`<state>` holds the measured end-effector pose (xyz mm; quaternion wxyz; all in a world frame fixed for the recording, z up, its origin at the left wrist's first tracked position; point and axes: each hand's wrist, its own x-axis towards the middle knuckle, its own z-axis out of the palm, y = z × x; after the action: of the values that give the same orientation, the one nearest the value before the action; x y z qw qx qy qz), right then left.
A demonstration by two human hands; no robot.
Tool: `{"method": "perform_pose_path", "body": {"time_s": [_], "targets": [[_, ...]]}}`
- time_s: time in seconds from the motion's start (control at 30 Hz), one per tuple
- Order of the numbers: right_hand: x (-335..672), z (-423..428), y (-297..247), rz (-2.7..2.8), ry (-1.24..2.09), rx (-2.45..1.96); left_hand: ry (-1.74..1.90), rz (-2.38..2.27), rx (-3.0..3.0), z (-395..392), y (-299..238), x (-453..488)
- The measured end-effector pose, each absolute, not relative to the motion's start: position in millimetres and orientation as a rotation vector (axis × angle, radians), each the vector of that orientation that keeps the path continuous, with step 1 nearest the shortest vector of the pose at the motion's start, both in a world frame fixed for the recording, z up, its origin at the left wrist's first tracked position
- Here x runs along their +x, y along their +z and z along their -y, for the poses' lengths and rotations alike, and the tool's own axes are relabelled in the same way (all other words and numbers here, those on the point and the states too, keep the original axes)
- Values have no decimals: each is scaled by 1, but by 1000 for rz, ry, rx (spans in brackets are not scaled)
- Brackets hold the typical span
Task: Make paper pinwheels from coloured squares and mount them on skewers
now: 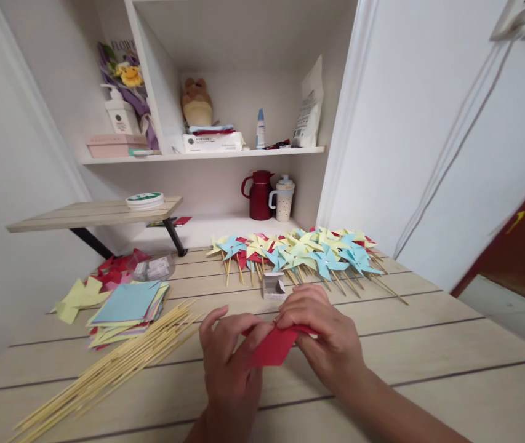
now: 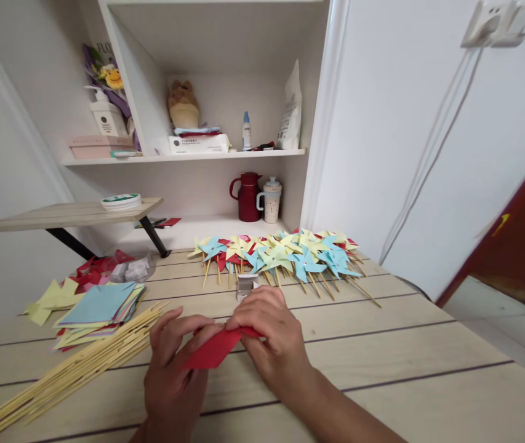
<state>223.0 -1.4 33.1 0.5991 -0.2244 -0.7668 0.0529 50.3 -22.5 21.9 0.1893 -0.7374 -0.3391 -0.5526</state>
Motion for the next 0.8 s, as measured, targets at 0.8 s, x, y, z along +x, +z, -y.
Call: {"method": "perform_pose_path", "body": {"time_s": [0.8], "targets": [[249, -38, -15, 1573, 91, -1059, -2544, 2210, -1816, 56, 13, 1]]}}
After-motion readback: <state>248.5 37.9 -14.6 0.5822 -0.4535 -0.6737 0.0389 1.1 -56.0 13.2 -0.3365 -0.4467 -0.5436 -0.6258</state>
